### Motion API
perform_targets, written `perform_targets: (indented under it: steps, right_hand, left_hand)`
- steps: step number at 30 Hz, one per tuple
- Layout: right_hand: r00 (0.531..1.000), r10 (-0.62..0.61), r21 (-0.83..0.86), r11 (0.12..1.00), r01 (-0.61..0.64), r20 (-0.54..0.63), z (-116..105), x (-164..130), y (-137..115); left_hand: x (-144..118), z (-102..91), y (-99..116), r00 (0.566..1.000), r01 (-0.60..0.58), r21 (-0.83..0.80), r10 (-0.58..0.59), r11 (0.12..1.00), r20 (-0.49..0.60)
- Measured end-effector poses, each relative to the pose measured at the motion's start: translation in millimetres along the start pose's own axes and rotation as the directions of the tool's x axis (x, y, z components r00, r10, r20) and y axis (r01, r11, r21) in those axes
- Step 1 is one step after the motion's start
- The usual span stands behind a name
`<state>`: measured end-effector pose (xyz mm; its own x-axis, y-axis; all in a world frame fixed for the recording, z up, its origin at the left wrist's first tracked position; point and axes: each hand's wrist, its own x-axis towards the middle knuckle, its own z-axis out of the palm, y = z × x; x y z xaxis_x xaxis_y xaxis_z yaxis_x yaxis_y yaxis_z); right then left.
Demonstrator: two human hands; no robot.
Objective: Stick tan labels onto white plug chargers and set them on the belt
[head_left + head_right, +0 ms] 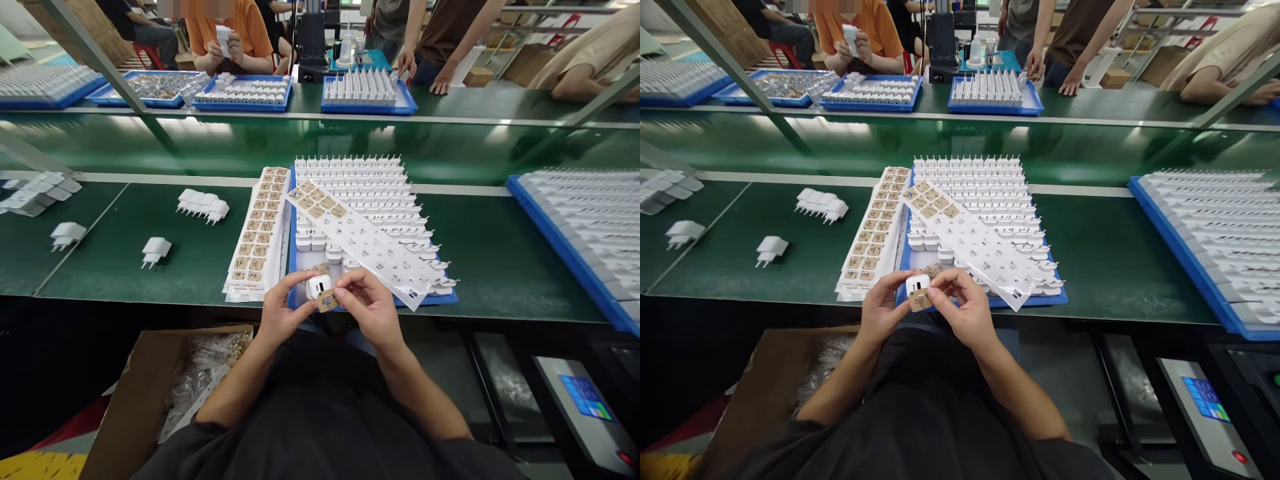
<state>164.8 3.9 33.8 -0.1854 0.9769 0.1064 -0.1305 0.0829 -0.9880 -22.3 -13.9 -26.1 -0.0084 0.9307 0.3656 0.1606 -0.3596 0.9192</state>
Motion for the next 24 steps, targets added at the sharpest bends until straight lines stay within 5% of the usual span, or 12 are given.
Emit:
perform_targets:
  steps: [7, 24]
  right_hand:
    - [0.998, -0.024, -0.029, 0.999, 0.022, -0.064, 0, 2, -4]
    - [0.995, -0.077, -0.074, 0.995, 0.073, -0.062, 4, 1, -3]
  left_hand:
    - [5, -1.3, 14, 0.984, -0.174, 0.032, 0.172, 0.984, 0.053]
    - [7, -0.6, 19, 0.983, -0.179, 0.054, 0.176, 0.982, 0.053]
